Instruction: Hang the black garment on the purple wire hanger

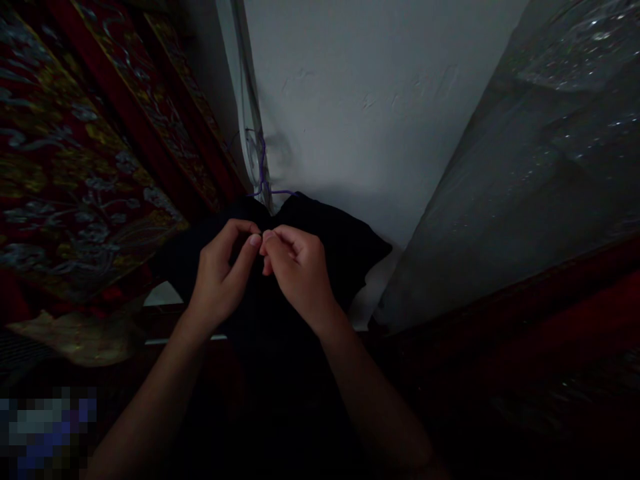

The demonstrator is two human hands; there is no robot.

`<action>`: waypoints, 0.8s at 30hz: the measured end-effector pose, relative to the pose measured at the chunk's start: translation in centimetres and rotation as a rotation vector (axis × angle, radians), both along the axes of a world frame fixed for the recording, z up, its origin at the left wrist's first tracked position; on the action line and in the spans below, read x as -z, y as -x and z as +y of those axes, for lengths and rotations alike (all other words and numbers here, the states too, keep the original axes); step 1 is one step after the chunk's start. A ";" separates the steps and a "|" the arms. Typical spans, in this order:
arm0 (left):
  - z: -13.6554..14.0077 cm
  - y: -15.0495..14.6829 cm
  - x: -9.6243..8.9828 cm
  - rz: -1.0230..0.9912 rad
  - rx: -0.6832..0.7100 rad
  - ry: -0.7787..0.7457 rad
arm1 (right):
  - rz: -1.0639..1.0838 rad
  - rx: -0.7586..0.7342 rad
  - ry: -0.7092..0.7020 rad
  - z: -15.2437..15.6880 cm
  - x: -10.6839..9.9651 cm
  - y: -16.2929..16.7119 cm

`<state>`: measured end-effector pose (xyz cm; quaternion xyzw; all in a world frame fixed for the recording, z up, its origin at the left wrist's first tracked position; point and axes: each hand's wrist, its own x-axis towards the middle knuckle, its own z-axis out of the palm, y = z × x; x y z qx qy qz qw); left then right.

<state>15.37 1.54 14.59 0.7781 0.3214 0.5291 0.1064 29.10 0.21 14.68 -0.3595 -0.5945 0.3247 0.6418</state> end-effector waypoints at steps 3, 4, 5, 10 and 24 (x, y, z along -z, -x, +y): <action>0.1 0.1 -0.6 0.012 -0.030 -0.043 | -0.048 -0.026 -0.014 -0.2 -0.5 0.0; 0.1 0.0 -0.6 -0.001 -0.052 -0.078 | -0.057 -0.023 -0.024 -0.2 -0.6 0.0; 0.1 -0.1 -0.6 -0.021 -0.076 -0.111 | -0.065 -0.009 -0.035 -0.2 -0.5 0.0; 0.2 -0.4 -1.3 -0.226 -0.129 -0.184 | -0.134 0.109 -0.004 1.1 2.5 0.6; 1.5 14.2 0.3 -0.866 -0.065 0.147 | 0.000 0.086 0.339 -3.7 9.8 -0.7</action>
